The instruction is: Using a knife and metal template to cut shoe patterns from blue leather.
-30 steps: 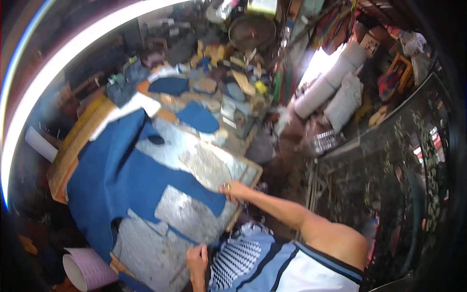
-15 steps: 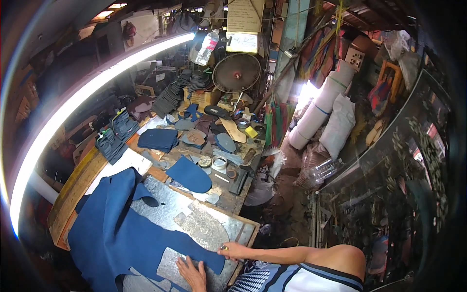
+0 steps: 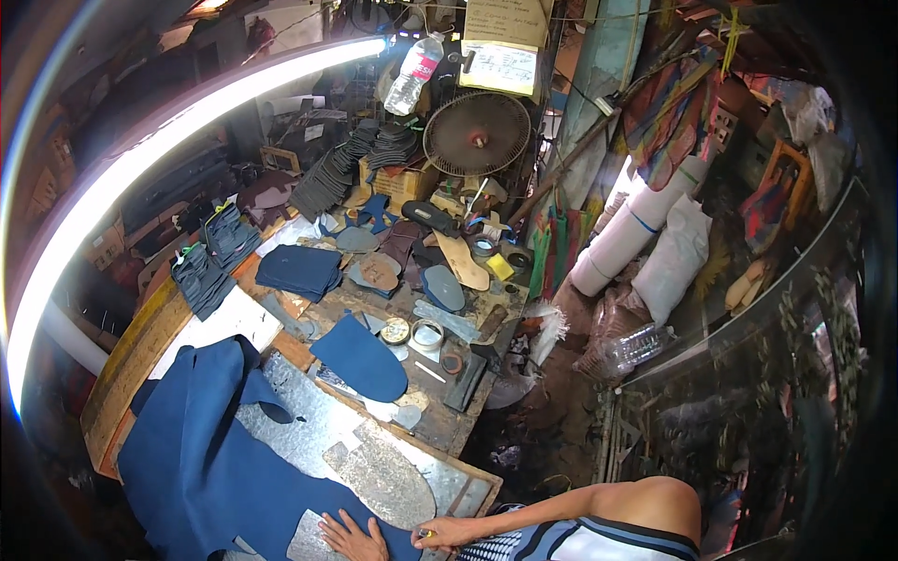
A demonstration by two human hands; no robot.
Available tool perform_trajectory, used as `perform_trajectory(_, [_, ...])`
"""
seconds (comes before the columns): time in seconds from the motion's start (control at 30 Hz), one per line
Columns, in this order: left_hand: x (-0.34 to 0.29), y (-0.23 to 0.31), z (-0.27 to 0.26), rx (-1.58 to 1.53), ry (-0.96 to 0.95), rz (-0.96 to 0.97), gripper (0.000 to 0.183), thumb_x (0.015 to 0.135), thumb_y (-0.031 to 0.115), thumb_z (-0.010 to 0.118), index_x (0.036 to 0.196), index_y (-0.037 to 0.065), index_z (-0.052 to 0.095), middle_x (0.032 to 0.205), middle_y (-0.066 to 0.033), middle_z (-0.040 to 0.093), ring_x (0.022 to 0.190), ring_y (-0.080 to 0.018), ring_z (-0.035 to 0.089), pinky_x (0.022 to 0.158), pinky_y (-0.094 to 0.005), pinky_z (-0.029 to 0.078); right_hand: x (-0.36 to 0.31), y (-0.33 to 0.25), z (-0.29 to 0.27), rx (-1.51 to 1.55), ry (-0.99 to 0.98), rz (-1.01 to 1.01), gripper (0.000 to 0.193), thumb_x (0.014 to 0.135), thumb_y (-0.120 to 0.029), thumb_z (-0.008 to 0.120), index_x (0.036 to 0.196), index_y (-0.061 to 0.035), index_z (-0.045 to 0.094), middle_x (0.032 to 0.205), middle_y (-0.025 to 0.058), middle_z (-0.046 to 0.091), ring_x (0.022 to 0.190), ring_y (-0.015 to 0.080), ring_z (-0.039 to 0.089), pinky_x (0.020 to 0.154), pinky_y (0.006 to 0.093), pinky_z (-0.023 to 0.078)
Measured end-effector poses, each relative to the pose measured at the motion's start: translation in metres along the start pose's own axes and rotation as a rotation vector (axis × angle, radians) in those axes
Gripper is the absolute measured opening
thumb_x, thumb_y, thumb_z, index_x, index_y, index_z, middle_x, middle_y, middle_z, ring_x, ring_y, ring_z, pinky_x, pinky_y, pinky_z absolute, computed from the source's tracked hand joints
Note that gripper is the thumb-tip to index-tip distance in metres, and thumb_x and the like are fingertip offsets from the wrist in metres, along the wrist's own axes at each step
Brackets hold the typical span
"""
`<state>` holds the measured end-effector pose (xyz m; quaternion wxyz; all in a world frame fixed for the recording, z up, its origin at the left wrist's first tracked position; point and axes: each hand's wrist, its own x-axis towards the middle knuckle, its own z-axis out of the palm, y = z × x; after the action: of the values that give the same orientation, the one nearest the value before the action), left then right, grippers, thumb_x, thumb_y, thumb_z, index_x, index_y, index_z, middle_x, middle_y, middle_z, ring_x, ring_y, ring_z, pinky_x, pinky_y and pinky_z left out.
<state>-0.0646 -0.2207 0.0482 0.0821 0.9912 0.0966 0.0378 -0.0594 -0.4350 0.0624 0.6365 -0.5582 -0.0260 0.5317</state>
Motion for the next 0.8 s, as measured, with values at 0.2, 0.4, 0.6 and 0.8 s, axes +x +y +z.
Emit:
perform_trajectory(0.2, [0.001,0.003,-0.003,0.009,-0.046,-0.026,0.071,0.094,0.055,0.052,0.146,0.008,0.043,0.153,-0.0275,0.032,0.139,-0.049,0.031,0.113,-0.0599,0.025,0.014,0.017,-0.011,0.016,-0.173,-0.092,0.033,0.096,-0.036,0.061,0.113,-0.007,0.057,0.07,-0.0014,0.051,0.046,0.0064,0.047,0.041,0.0234,0.04])
perform_trajectory(0.4, [-0.001,0.001,0.004,0.026,-0.09,-0.032,0.073,0.095,0.056,0.049,0.149,0.007,0.039,0.153,-0.0279,0.031,0.141,-0.0467,0.029,0.115,-0.058,0.022,0.008,0.007,-0.009,0.025,-0.147,-0.059,0.034,0.095,-0.034,0.063,0.112,-0.0051,0.058,0.071,-0.0002,0.052,0.05,0.0063,0.049,0.042,0.0244,0.042])
perform_trajectory(0.6, [-0.029,0.007,-0.003,-0.168,-0.188,0.03,0.068,0.093,0.036,0.058,0.144,-0.004,0.037,0.156,-0.0323,0.017,0.144,-0.0525,0.013,0.115,-0.0634,0.012,0.003,0.003,-0.003,0.047,-0.067,-0.044,0.034,0.096,-0.033,0.062,0.114,-0.0048,0.057,0.074,-0.0002,0.053,0.05,0.0071,0.049,0.044,0.0249,0.042])
perform_trajectory(0.8, [-0.071,0.007,0.005,-0.195,-0.155,0.174,0.069,0.09,0.038,0.061,0.141,-0.004,0.041,0.154,-0.033,0.021,0.142,-0.0547,0.016,0.114,-0.0646,0.015,0.003,-0.001,0.004,0.004,0.052,-0.094,0.036,0.095,-0.032,0.063,0.115,-0.0031,0.059,0.073,0.0016,0.054,0.048,0.0086,0.05,0.041,0.0255,0.041])
